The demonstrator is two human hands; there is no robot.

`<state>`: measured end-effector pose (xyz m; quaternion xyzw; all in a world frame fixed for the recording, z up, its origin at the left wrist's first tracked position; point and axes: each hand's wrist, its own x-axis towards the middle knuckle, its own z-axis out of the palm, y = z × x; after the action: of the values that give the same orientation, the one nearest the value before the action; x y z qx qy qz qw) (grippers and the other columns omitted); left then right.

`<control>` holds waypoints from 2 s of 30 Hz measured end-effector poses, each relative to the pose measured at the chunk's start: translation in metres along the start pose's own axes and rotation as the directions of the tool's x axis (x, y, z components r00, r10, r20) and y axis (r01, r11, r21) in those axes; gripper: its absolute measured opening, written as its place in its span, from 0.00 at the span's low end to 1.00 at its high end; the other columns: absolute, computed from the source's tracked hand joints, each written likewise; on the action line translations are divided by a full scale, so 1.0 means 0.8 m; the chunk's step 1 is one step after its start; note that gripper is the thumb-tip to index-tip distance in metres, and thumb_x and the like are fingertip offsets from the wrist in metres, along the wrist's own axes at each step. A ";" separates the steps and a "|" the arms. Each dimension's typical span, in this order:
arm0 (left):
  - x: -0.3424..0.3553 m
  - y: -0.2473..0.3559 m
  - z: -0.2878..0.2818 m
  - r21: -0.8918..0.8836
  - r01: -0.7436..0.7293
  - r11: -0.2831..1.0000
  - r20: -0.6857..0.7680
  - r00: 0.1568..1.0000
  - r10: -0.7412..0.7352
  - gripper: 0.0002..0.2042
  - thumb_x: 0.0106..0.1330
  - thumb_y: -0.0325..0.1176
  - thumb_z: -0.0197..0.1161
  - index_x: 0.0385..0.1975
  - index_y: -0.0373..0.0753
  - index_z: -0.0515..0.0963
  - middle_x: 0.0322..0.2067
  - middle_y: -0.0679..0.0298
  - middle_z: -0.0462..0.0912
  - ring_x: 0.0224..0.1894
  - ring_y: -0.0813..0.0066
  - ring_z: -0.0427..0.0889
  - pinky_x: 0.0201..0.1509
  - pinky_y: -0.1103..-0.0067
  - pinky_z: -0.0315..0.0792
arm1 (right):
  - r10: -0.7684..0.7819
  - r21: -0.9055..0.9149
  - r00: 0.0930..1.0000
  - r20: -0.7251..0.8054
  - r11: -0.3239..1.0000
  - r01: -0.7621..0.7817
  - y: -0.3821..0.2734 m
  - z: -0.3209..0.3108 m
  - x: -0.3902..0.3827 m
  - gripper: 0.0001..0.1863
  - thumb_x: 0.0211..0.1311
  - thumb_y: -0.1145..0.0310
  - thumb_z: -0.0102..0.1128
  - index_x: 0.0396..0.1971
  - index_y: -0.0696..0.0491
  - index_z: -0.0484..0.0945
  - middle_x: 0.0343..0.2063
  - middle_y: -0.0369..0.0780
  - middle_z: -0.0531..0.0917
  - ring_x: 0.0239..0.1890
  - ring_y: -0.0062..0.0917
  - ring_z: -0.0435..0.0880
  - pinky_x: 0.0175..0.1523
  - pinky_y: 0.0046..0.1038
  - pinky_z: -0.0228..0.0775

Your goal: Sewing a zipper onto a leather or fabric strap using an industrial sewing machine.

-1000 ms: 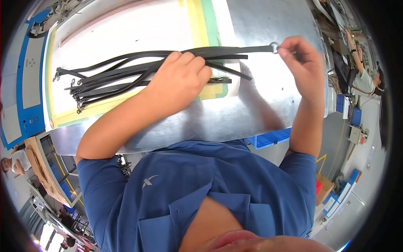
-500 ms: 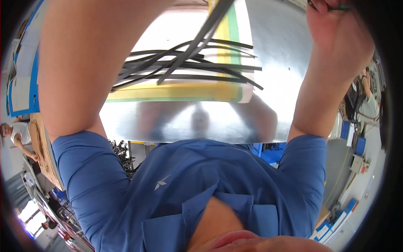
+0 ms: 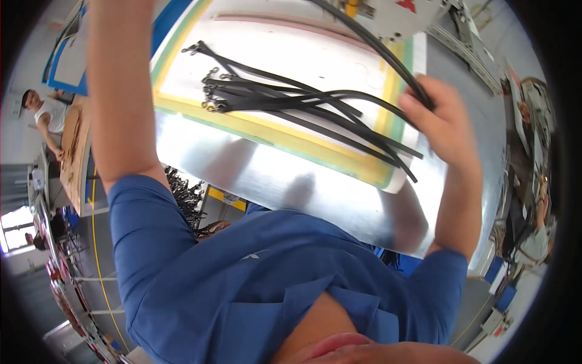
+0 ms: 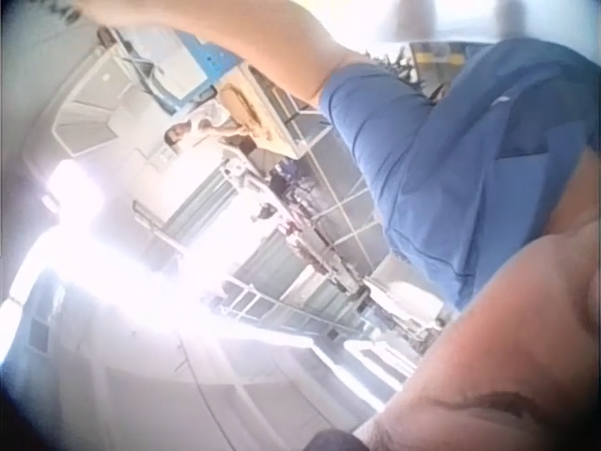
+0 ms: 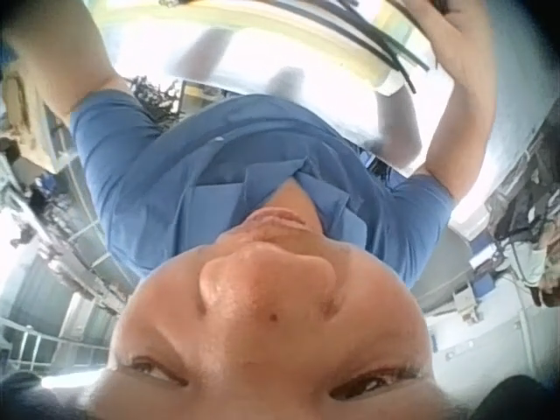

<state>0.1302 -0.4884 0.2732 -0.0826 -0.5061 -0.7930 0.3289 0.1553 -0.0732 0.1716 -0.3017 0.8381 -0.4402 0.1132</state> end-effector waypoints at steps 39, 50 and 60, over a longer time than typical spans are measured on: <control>-0.019 -0.244 -0.383 0.916 0.078 0.394 0.142 0.855 -0.499 0.16 0.75 0.41 0.64 0.28 0.34 0.75 0.22 0.72 0.71 0.28 0.83 0.66 0.34 0.80 0.63 | -0.208 -0.377 0.466 -0.860 0.874 -0.306 0.028 -0.109 -0.197 0.15 0.78 0.64 0.53 0.38 0.60 0.83 0.33 0.39 0.81 0.29 0.19 0.73 0.35 0.22 0.67; -0.012 -0.219 -0.380 0.904 0.110 0.413 0.198 0.748 -0.633 0.06 0.63 0.30 0.65 0.30 0.33 0.80 0.27 0.68 0.80 0.32 0.81 0.74 0.39 0.79 0.69 | 0.046 -0.078 0.702 -0.711 0.987 -0.143 0.005 0.006 -0.112 0.20 0.81 0.64 0.50 0.30 0.60 0.82 0.27 0.35 0.78 0.26 0.11 0.65 0.31 0.18 0.51; -0.038 -0.215 -0.330 0.816 0.250 0.522 0.237 0.678 -0.696 0.10 0.67 0.28 0.65 0.46 0.34 0.82 0.37 0.69 0.81 0.41 0.81 0.76 0.48 0.82 0.70 | 0.229 -0.305 0.866 -0.444 0.871 -0.386 0.080 0.092 -0.102 0.29 0.49 0.58 0.82 0.51 0.53 0.85 0.45 0.41 0.81 0.40 0.30 0.82 0.41 0.29 0.74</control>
<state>0.1027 -0.6548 0.0051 -0.0157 -0.8485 -0.5250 -0.0648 0.2275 -0.0456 0.0709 -0.0828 0.9508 -0.2946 -0.0490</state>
